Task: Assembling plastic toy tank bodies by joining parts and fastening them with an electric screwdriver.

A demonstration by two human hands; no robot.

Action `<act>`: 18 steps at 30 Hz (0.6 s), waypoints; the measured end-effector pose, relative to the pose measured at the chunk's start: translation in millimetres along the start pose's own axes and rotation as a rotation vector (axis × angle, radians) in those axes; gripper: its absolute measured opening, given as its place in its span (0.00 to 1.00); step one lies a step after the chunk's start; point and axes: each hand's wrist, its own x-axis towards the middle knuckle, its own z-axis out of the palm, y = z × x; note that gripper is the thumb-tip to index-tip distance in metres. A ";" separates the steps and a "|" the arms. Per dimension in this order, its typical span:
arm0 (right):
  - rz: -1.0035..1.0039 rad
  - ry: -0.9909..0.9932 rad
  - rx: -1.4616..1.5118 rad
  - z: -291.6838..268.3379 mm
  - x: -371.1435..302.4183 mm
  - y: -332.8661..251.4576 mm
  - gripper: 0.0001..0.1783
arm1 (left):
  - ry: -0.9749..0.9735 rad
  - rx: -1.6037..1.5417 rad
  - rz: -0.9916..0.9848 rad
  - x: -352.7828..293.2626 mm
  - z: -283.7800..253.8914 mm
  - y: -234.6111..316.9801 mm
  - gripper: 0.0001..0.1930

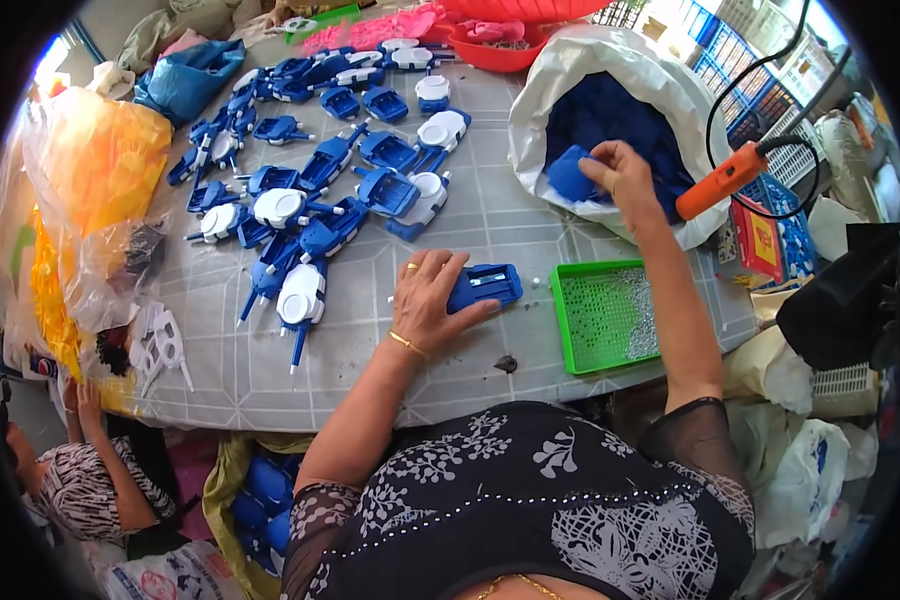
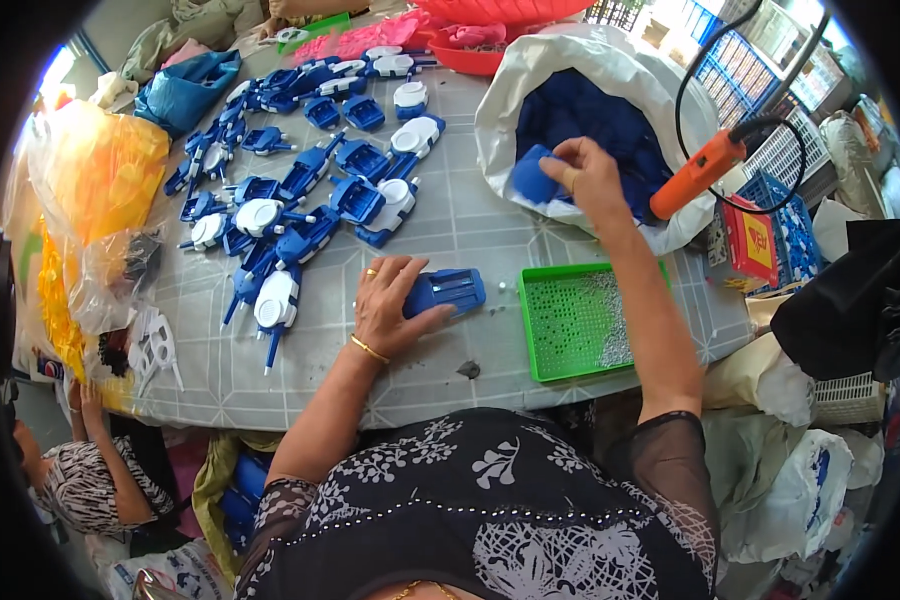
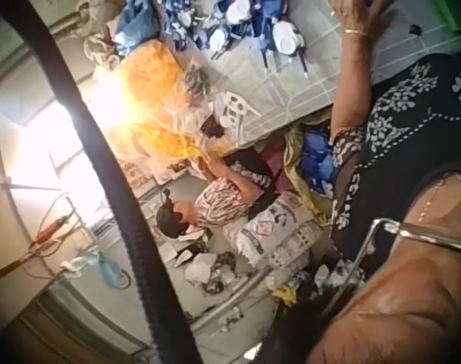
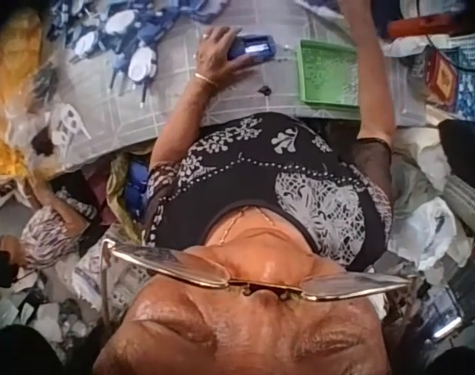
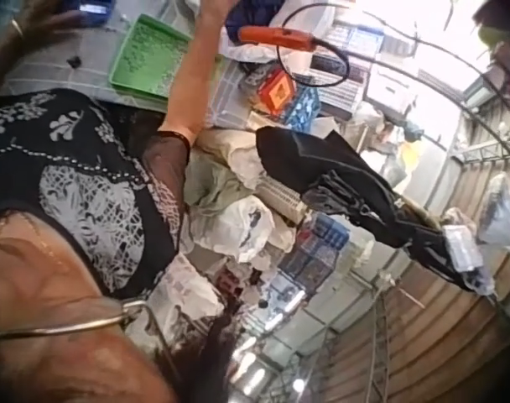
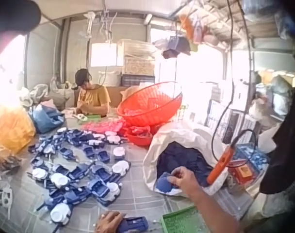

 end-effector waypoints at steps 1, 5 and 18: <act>0.057 -0.051 0.130 19.5 -18.7 -12.7 0.16 | 0.074 -0.015 0.022 1.2 -4.1 0.7 0.29; 0.246 -0.269 0.559 93.5 -95.4 -24.8 0.20 | 0.168 -0.372 -0.138 6.7 1.5 0.6 0.22; -0.919 -0.490 -0.337 90.5 -106.5 -50.4 0.32 | -0.042 -1.409 -0.720 7.4 -7.8 -8.8 0.16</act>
